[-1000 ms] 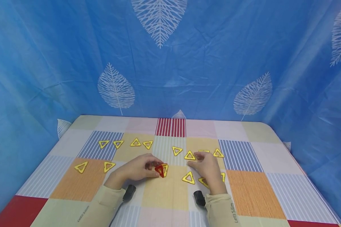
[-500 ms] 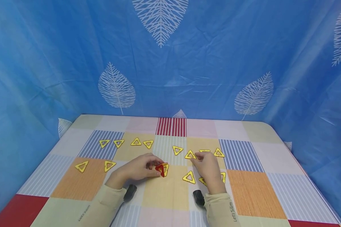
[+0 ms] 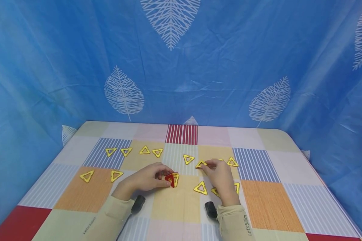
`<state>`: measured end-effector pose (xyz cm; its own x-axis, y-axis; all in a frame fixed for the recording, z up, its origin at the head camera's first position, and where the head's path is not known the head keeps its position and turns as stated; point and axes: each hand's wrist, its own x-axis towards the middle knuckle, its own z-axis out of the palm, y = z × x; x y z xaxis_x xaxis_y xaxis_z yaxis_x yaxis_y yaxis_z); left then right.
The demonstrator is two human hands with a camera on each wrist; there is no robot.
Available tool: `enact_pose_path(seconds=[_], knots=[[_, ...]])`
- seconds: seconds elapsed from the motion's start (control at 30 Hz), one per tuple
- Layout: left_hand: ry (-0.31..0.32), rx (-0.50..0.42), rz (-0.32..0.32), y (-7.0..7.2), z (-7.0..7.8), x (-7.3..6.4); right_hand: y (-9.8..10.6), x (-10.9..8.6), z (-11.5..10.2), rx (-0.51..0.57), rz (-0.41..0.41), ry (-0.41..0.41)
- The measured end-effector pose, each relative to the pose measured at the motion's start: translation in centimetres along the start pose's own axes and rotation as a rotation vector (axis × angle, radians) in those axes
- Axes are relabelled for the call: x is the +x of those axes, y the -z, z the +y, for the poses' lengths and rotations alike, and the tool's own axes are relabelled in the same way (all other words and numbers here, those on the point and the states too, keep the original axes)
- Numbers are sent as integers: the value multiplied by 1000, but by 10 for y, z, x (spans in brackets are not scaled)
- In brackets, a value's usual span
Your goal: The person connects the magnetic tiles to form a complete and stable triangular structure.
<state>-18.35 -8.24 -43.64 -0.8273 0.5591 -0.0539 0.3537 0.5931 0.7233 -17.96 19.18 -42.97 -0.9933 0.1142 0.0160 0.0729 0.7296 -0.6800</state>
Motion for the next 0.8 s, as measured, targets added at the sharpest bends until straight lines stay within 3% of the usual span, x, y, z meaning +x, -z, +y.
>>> enact_pose_path(seconds=[0.3, 0.67, 0.8], knots=[[-1, 10, 1, 0, 0, -1, 3, -2, -9, 115, -88, 44], [2, 20, 3, 0, -1, 1, -8, -8, -17, 147, -307, 245], [-1, 23, 0, 0, -1, 1, -13, -9, -21, 175, -340, 308]])
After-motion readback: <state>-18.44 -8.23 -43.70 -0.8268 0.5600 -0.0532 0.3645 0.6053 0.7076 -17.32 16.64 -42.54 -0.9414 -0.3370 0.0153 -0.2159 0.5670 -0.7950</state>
